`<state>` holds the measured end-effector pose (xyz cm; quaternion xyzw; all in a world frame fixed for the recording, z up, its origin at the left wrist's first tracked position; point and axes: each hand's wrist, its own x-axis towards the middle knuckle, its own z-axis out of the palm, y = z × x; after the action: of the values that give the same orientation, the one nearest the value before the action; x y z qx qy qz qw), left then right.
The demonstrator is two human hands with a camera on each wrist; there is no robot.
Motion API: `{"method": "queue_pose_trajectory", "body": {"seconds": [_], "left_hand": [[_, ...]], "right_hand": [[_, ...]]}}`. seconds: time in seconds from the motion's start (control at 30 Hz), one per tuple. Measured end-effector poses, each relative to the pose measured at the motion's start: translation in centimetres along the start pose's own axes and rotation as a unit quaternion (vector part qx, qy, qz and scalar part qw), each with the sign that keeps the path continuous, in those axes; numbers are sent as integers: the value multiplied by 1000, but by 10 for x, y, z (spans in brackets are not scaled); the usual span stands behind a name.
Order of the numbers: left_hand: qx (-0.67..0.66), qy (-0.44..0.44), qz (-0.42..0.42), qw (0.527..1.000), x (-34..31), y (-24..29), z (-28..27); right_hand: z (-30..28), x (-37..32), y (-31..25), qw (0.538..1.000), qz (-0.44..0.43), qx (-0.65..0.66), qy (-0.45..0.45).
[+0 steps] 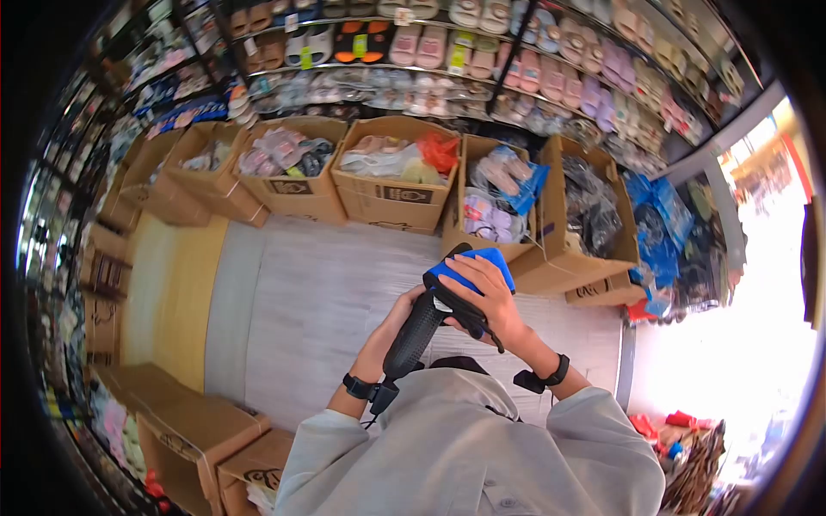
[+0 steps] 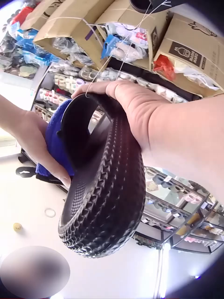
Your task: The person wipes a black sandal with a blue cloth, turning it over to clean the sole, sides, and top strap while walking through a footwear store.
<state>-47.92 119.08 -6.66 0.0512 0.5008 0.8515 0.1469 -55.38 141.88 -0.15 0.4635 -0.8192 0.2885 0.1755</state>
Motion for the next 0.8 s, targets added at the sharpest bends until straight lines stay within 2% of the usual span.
{"method": "queue_pose_trajectory", "body": {"seconds": [0.1,0.2,0.3,0.37,0.4,0.47,0.57,0.67,0.77,0.8], "left_hand": [[155,-55,48,985,15,-2,19],[97,-109,41,989,26,9,60],[154,-128,42,979,49,-9,81],[57,-146,-83,984,66,-11,99],[112,-157,-57,980,70,-5,118],[151,-178,-61,970,84,2,148],[270,-223,26,936,103,-6,190],[239,-239,-21,941,120,-28,222],[345,-286,20,894,139,-51,250],[331,-309,-11,892,146,-58,256]], "right_hand": [[-22,-23,-9,999,25,-25,7],[-43,-50,-8,999,28,-22,-7],[-77,-76,11,998,57,-26,0],[-96,-93,19,987,132,-63,60],[-107,-99,24,982,152,-71,89],[-126,-115,24,978,160,-85,99],[-153,-135,17,973,180,-96,105],[-176,-174,25,973,179,-76,126],[-196,-218,41,962,218,-79,142],[-204,-228,42,959,230,-77,146]]}}
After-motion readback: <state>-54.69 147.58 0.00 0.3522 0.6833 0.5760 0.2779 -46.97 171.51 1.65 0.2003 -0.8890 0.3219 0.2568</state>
